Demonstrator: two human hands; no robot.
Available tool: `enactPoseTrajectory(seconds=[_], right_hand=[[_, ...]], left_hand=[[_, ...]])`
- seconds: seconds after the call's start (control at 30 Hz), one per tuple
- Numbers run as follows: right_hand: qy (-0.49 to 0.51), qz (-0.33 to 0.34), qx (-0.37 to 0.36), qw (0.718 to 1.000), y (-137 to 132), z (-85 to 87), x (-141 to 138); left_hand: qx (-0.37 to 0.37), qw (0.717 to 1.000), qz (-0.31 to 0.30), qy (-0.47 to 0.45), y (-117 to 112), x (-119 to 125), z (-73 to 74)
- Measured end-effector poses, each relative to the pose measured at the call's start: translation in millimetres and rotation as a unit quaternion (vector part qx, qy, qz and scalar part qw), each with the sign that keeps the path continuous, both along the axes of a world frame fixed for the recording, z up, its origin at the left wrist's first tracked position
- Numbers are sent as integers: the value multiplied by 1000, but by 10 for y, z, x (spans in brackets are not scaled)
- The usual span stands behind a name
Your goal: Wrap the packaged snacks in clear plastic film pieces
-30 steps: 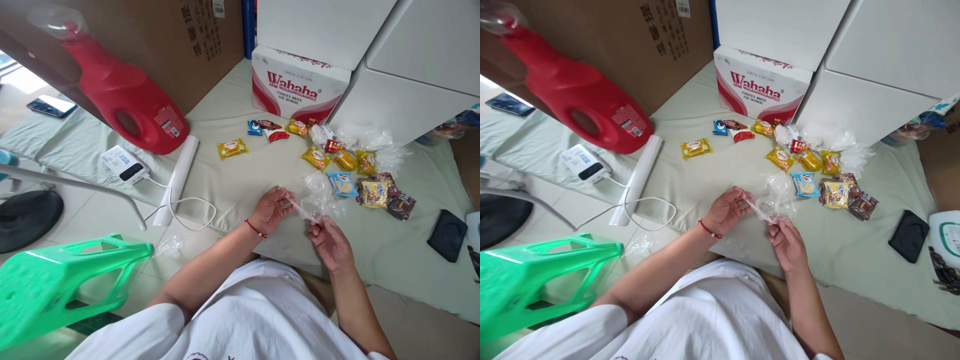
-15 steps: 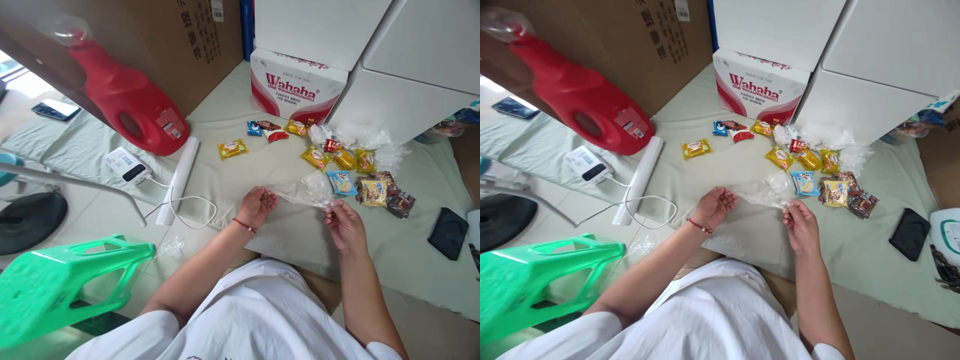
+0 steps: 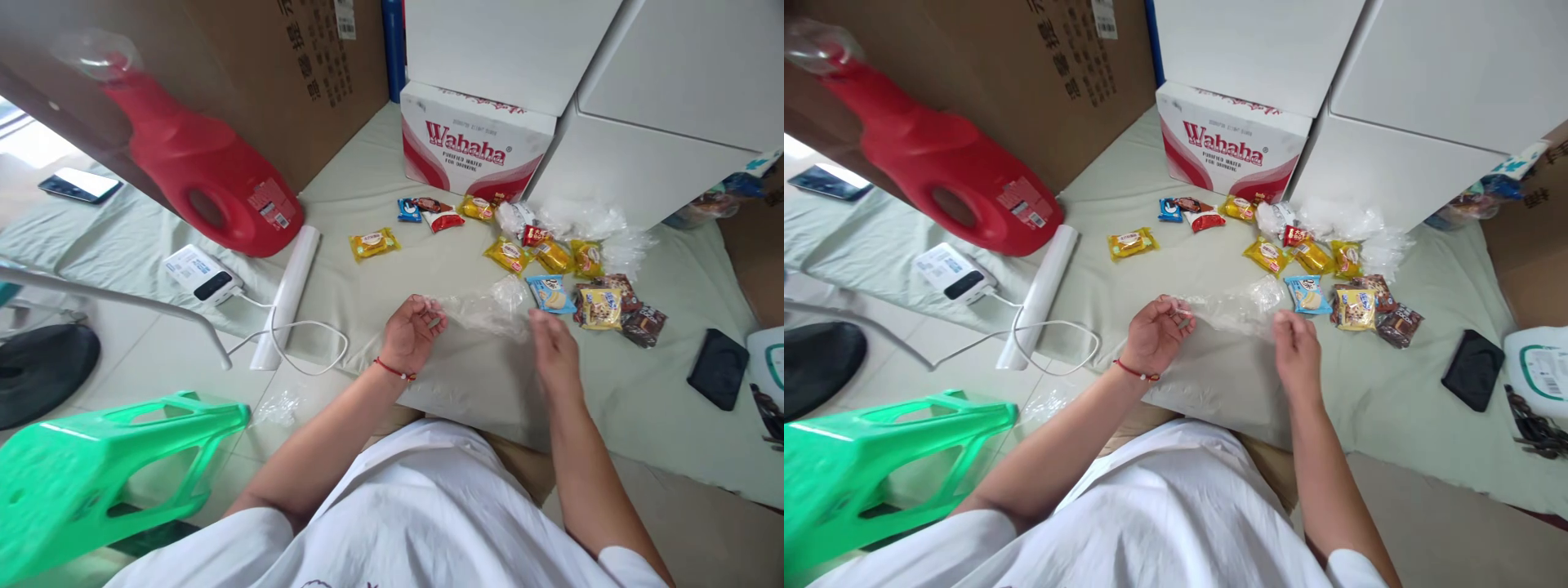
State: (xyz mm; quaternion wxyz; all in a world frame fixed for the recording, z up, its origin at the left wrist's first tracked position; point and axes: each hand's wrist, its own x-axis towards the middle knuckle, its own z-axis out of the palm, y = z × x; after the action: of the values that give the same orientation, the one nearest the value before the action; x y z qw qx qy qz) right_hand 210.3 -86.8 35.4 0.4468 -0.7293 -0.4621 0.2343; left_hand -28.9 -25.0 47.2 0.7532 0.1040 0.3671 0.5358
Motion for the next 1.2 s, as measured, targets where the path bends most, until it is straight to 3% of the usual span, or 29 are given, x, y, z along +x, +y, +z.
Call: enactPoseTrajectory(seconds=[0.07,0.17,0.3,0.4,0.47,0.53,0.6,0.67,0.73,0.8,0.93,1.03,1.1,1.2], right_hand=[[0,45,-40,998,186,-29,-73],[55,99,-38,993,322,-45,-269],[193,145,-8,970,188,100,-603],[347,165,-28,923,19,291,-716],[417,145,-58,895,-61,426,-655],[439,125,-92,885,-101,551,-477],[424,126,-125,888,-95,641,-214],[395,149,-161,892,-33,668,77],[355,178,-196,897,87,613,327],[307,182,-203,912,250,496,477],[225,137,-124,957,523,256,433],[228,149,-100,957,563,171,271],[235,141,-90,958,548,145,195],[241,121,-86,959,553,108,168]], left_hand=[[-3,1000,0,5,-45,22,21],[-7,998,15,59,-93,75,23],[-23,981,70,179,-48,214,-47],[-38,967,121,222,86,274,-105],[-19,963,131,236,178,237,-114],[11,962,113,246,242,124,-92],[51,964,57,256,283,-50,-50],[100,955,-44,275,322,-246,-9],[133,934,-155,294,380,-410,13],[116,921,-198,314,457,-499,7],[-2,944,-110,311,556,-505,-68],[-60,959,-65,270,461,-518,-116],[-77,950,-81,291,326,-553,-128],[-80,923,-173,333,157,-557,-132]])
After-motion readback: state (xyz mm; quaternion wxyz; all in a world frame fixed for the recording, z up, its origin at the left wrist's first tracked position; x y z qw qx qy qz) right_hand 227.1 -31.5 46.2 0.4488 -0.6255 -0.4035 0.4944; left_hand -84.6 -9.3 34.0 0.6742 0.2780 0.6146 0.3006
